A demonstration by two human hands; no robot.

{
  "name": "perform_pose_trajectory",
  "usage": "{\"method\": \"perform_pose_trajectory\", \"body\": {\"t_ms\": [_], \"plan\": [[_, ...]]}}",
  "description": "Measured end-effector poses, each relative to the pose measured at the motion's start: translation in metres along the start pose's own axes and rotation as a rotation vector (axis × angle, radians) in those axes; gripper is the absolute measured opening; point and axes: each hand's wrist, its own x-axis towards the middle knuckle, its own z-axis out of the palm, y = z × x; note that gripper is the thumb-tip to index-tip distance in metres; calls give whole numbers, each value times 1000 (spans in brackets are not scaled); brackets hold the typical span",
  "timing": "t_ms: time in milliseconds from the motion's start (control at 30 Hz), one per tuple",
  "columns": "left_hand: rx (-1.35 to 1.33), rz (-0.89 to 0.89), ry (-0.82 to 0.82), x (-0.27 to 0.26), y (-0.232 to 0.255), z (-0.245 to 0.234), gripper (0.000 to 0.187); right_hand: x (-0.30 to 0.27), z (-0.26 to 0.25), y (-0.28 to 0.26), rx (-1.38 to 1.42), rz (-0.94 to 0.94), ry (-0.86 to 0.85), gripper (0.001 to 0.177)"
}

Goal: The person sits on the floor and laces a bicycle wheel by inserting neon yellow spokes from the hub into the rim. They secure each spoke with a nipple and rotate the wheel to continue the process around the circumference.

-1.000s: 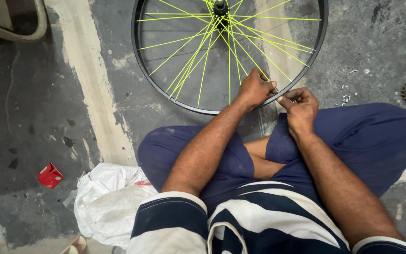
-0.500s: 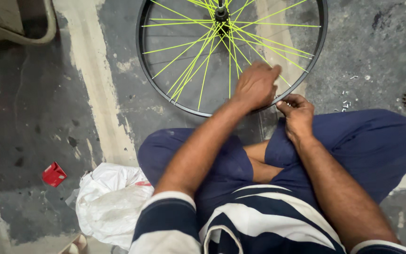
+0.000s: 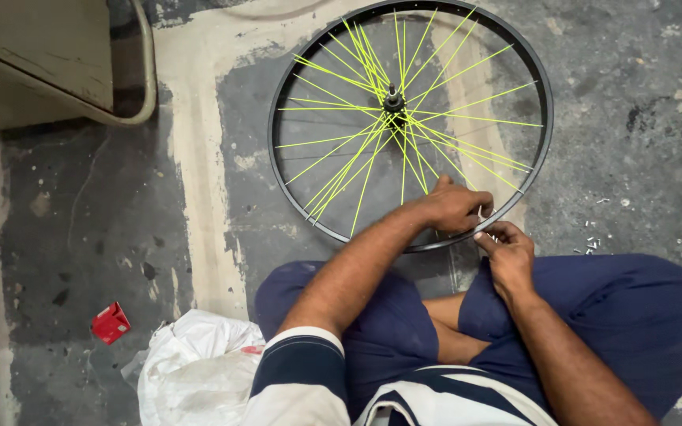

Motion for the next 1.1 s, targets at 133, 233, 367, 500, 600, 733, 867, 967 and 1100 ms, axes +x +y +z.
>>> {"method": "perform_pose_trajectory", "body": {"t_ms": [133, 233, 367, 500, 600, 733, 867, 967, 1100], "plan": [[-22, -16, -4, -1, 3, 1, 31, 0, 2, 1, 38, 6, 9, 21], [36, -16, 12, 0, 5, 1, 30, -1, 1, 1, 87, 22, 1, 24], [-47, -13, 7, 0, 2, -2, 33, 0, 1, 0, 48, -24, -11, 25], [15, -7, 20, -3, 6, -1, 31, -3, 1, -5, 52, 0, -15, 26], [-44, 19, 42, -3, 4, -3, 35, -3, 3, -7, 101, 0, -17, 27], [-76, 59, 62, -4, 3, -3, 37, -2, 1, -7, 29, 4, -9, 29], [41, -2, 11, 1, 2, -1, 28, -3, 0, -6, 42, 9, -32, 28], [-58, 14, 37, 0, 1, -1, 34, -3, -2, -6, 74, 23, -50, 28], [-44, 7, 6, 0, 0, -3, 30, -1, -1, -4, 121, 1, -59, 28]]}}
